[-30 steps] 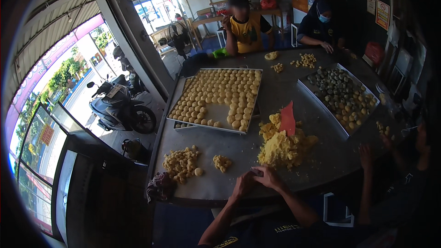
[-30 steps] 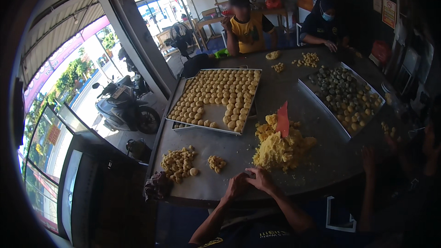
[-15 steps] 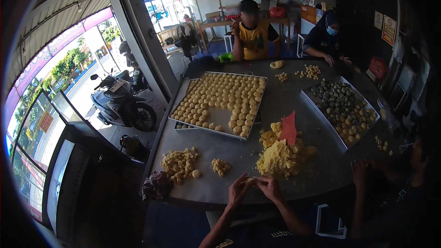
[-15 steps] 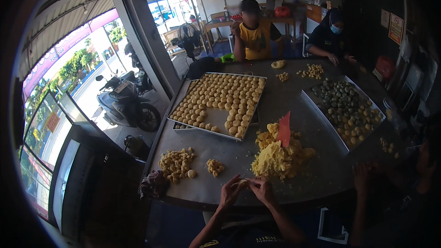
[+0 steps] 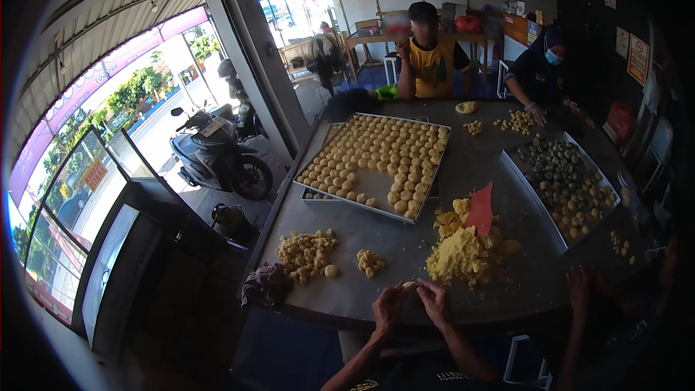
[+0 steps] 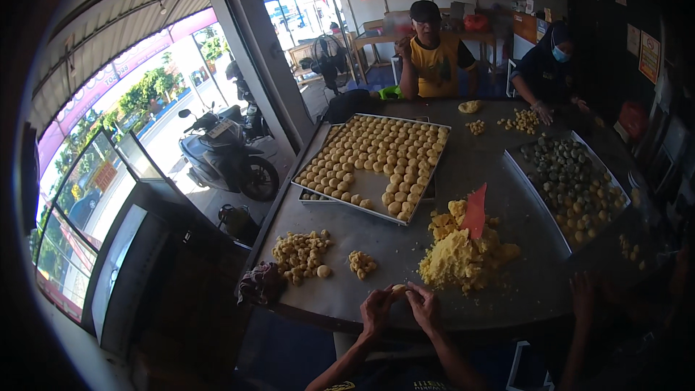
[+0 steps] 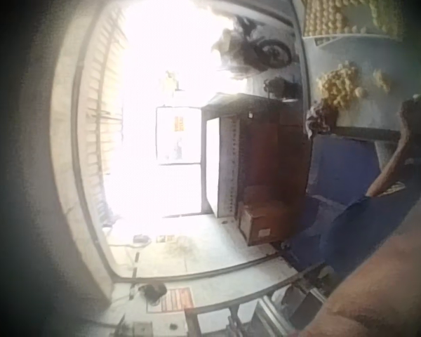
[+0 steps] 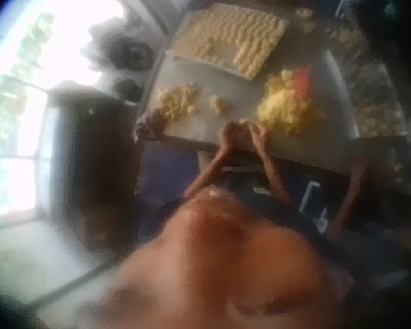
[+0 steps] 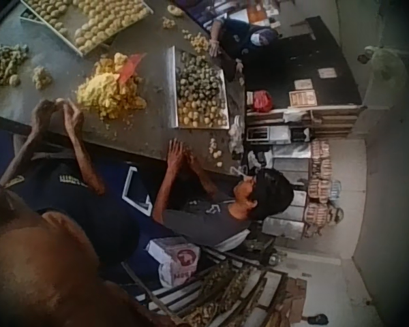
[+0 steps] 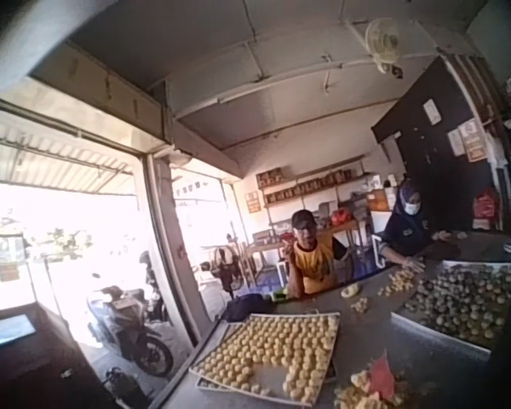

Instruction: The person shapes small portions of yellow filling and dough into balls by hand and arranges them onto a metal tray.

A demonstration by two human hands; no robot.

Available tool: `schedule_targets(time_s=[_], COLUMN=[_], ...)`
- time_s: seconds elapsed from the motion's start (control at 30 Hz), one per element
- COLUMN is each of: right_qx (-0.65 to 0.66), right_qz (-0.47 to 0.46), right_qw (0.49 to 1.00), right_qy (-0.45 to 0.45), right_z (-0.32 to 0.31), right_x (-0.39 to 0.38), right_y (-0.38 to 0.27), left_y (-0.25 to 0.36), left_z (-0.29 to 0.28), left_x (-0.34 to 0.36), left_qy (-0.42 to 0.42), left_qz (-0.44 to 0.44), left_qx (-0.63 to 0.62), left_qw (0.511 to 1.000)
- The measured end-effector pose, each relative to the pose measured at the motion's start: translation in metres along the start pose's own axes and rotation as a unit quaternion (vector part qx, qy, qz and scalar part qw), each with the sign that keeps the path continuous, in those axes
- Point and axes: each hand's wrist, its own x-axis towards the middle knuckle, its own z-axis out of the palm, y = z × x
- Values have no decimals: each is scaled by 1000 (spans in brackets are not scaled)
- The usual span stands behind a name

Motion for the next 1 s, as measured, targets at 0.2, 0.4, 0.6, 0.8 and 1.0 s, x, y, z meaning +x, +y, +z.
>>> schedule_targets(time_s=[0.2, 0.4, 0.6, 0.8, 1.0], right_qx=[20, 195, 11, -298, -351], right_qz=[24, 125, 63, -202, -131], right_qw=[999, 970, 993, 924, 921], right_qy=[-40, -79, -102, -129, -107], right_z=[3, -6, -18, -20, -24], right_x=[-3, 4, 4, 1, -15], right_y=[10, 18, -9, -14, -22], left_y=[3, -8, -10, -15, -18], left_z=[6, -7, -21, -48, -72], left_x=[-1, 10, 21, 34, 46], left_qy=[12, -1, 21, 95, 100], left_qz=[-75, -227, -192, -87, -96], left_qx=[-52, -360, -361, -120, -49], left_qw=[996, 905, 912, 984, 989])
